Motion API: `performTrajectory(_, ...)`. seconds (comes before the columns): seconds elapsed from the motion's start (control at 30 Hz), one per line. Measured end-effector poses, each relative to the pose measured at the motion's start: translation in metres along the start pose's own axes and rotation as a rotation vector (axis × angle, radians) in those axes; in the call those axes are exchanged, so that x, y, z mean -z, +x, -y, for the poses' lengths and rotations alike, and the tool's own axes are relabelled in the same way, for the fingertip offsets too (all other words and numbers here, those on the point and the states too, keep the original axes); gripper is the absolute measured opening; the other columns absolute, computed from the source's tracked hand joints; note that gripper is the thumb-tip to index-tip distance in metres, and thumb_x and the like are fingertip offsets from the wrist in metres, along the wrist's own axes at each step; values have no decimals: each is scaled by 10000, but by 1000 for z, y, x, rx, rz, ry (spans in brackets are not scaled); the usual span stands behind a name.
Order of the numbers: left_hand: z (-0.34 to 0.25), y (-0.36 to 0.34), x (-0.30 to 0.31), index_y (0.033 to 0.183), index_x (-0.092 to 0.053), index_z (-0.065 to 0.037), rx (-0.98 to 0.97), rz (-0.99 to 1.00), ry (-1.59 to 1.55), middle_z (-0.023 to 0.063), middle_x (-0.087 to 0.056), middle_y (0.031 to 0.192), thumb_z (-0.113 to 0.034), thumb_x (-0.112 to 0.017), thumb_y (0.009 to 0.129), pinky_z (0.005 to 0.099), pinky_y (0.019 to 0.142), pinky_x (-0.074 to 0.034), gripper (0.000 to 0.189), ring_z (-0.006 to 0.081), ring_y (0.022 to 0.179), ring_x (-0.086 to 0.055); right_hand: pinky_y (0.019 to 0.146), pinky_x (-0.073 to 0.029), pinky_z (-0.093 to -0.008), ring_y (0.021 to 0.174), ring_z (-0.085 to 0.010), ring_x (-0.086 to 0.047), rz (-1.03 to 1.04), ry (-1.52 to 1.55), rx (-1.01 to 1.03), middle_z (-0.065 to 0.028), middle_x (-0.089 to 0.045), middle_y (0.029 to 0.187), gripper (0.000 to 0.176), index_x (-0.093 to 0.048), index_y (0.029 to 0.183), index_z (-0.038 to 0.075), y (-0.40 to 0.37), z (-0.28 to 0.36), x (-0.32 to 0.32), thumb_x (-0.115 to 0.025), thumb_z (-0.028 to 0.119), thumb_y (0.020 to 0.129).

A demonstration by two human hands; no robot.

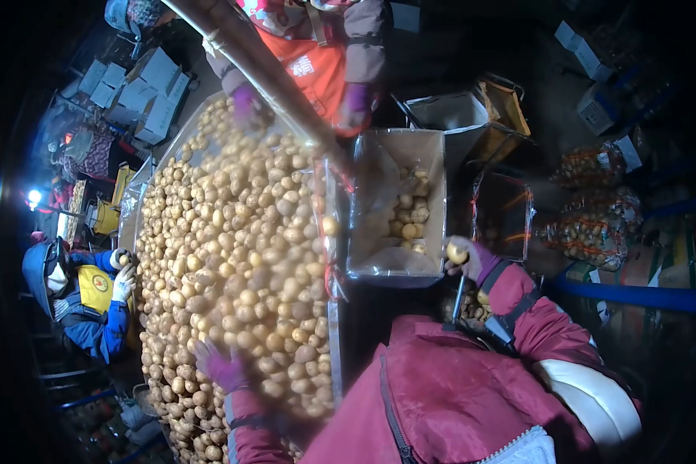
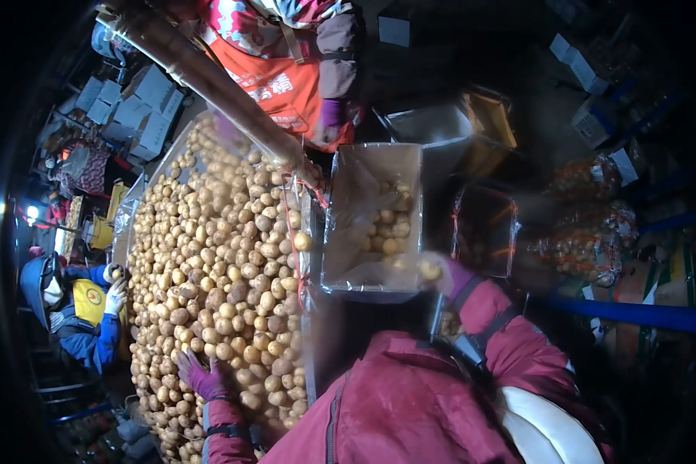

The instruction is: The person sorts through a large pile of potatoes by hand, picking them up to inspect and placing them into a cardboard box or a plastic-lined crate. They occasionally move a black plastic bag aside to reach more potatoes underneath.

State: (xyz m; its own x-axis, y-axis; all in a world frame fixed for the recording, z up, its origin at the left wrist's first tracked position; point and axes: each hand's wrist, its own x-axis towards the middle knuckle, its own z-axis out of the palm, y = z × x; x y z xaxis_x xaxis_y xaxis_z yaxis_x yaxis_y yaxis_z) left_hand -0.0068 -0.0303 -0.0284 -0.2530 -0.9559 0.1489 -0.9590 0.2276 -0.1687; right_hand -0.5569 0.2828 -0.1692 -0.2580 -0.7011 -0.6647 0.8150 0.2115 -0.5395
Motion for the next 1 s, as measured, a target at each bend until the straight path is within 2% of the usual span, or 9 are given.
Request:
performTrajectory(0.13,-5,2,5,1547,-388,-73,45,36,8,195,-270,1642,-473,-621,878,497,1253,-129,813,341,1534,-215,596,-575,-390,700,-252,-669,-71,-5,-16,-157,-695,991,445,-566,1249,60,2,-15,10,-567,416,982)
performTrajectory(0.27,-6,1,5,1542,-395,-72,15,9,26,193,-269,1642,-489,-609,891,499,1252,-128,802,338,1532,-219,570,-575,-322,691,-220,-671,-71,302,373,-134,-688,941,417,-616,1078,59,22,121,50,-622,459,961)
performTrajectory(0.37,-12,2,9,1537,-402,-72,71,33,18,191,-274,1640,-513,-592,904,514,1247,-134,794,342,1527,-230,668,-622,-368,790,-245,-713,-277,192,446,-190,-693,1094,634,-554,1292,11,21,210,62,-574,556,970)
performTrajectory(0.5,6,1,-5,1526,-417,-70,-47,-29,59,201,-287,1631,-538,-558,925,560,1222,-163,775,376,1513,-247,644,-606,-390,753,-266,-700,-86,-93,261,-270,-496,1445,827,-226,1529,-18,43,172,41,-532,533,993)
performTrajectory(0.63,11,-3,-11,1495,-415,-9,-114,-49,-49,312,-321,1573,-520,-491,953,597,1203,-161,748,490,1470,-262,645,-566,-375,739,-237,-671,19,-88,121,-192,-612,1292,674,-353,1503,32,33,95,-53,-509,477,1021)
performTrajectory(0.8,5,7,1,1305,-548,-52,-63,-87,-26,274,-505,1355,-462,-655,761,546,1056,-328,689,438,1254,-457,676,-594,-315,764,-184,-686,284,-224,-57,-198,-619,1259,610,-406,1461,0,43,49,-156,-486,429,1034)
performTrajectory(0.83,7,6,-3,1312,-548,-53,-118,-234,-38,273,-489,1405,-466,-651,771,555,1084,-309,688,440,1296,-442,675,-595,-314,766,-182,-687,328,-250,-76,-197,-626,1245,600,-415,1454,-1,46,37,-178,-492,420,1033)
performTrajectory(0.9,10,4,-3,1512,-430,-80,-12,-37,-100,245,-328,1594,-490,-727,806,582,1204,-146,869,414,1496,-255,673,-597,-314,770,-180,-687,385,-300,-89,-195,-638,1217,581,-434,1441,-5,46,19,-219,-503,401,1031)
performTrajectory(1.0,15,6,-5,1497,-451,-89,-34,-66,-152,243,-353,1579,-491,-732,797,582,1197,-164,855,412,1485,-276,655,-596,-325,751,-192,-688,525,-379,-125,-186,-671,1148,513,-501,1383,-4,57,-14,-267,-519,364,1025)
